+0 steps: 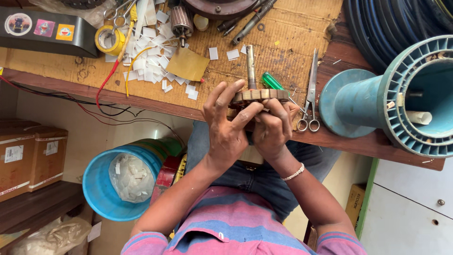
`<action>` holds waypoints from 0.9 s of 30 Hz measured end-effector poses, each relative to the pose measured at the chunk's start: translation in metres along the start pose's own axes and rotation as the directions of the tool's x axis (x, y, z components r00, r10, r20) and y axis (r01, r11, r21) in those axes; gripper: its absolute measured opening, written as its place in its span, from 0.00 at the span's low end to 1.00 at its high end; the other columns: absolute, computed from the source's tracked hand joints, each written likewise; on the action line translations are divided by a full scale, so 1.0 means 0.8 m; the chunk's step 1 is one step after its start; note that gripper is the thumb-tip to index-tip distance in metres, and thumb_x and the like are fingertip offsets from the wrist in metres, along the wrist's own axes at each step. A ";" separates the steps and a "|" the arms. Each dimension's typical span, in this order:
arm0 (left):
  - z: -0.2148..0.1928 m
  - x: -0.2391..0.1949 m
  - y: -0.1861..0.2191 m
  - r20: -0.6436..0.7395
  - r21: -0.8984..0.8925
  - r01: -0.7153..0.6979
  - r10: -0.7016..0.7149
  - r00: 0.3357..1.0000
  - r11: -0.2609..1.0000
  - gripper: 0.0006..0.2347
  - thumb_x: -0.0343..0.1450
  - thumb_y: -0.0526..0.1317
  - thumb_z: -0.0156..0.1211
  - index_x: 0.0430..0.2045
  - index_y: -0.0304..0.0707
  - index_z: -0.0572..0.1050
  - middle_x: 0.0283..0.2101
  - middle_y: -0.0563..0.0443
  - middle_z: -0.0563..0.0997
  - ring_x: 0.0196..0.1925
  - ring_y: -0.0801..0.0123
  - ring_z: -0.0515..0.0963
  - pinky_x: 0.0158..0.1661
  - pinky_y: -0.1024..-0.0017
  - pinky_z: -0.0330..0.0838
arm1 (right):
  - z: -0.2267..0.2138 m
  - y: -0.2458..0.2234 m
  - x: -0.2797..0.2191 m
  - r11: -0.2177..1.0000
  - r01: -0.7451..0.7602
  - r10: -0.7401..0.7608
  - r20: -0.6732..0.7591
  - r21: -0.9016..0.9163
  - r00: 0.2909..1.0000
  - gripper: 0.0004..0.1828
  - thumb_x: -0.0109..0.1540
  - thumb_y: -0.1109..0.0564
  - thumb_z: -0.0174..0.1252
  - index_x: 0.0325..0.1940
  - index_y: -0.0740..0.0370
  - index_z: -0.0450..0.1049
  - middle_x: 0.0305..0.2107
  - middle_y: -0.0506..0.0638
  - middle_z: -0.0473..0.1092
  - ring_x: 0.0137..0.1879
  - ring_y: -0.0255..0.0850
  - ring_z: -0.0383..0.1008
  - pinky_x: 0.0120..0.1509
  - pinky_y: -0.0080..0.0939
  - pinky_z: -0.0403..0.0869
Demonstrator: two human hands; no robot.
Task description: The person assembles a motor stator by inserting small white insulating pieces into slots between copper windings. They use scissors to trim the pieces and a green screwdriver to press them into place. The work is performed at a cluttered workbench with tools and motor parts visible.
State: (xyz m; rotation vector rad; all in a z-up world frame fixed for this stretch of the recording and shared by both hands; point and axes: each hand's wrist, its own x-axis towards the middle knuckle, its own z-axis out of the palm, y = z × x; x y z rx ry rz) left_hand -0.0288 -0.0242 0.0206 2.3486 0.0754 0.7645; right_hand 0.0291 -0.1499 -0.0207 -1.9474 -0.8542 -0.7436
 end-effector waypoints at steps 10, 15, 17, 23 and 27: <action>-0.060 0.054 -0.024 0.327 -0.647 0.362 -0.185 0.927 0.671 0.25 0.70 0.33 0.61 0.62 0.38 0.63 0.62 0.49 0.75 0.66 0.62 0.74 0.64 0.65 0.66 | -0.014 0.008 0.003 0.995 0.097 -0.096 0.112 0.002 0.989 0.10 0.63 0.65 0.65 0.43 0.56 0.71 0.47 0.50 0.74 0.41 0.47 0.73 0.55 0.54 0.63; -0.052 0.063 -0.035 0.460 -0.640 0.416 -0.112 0.881 0.646 0.20 0.73 0.34 0.62 0.62 0.37 0.73 0.58 0.48 0.83 0.62 0.66 0.81 0.64 0.69 0.73 | -0.012 0.007 0.006 0.994 0.106 -0.106 0.107 0.004 0.989 0.11 0.61 0.66 0.66 0.41 0.55 0.72 0.46 0.48 0.74 0.42 0.47 0.71 0.55 0.53 0.63; -0.051 0.065 -0.040 0.483 -0.583 0.417 -0.116 0.868 0.697 0.18 0.72 0.35 0.63 0.58 0.38 0.75 0.55 0.47 0.83 0.59 0.65 0.83 0.60 0.68 0.75 | -0.010 0.007 0.003 0.995 0.095 -0.096 0.114 0.017 0.989 0.12 0.60 0.66 0.68 0.41 0.56 0.73 0.47 0.49 0.74 0.42 0.46 0.71 0.53 0.52 0.62; -0.044 0.081 -0.031 0.521 -0.410 0.355 -0.103 0.847 0.840 0.11 0.71 0.36 0.64 0.48 0.40 0.77 0.45 0.47 0.82 0.49 0.58 0.80 0.51 0.64 0.73 | -0.005 0.008 0.000 0.999 0.047 -0.048 0.055 0.011 0.997 0.12 0.61 0.69 0.66 0.42 0.58 0.72 0.48 0.51 0.71 0.46 0.49 0.73 0.56 0.52 0.64; -0.040 0.085 -0.022 0.474 -0.376 0.249 -0.046 0.880 0.893 0.12 0.72 0.35 0.62 0.50 0.41 0.75 0.47 0.53 0.81 0.49 0.56 0.78 0.53 0.62 0.72 | -0.006 0.007 0.000 0.997 -0.057 0.054 0.057 0.056 0.997 0.12 0.61 0.69 0.65 0.41 0.58 0.70 0.49 0.53 0.72 0.47 0.47 0.73 0.57 0.51 0.64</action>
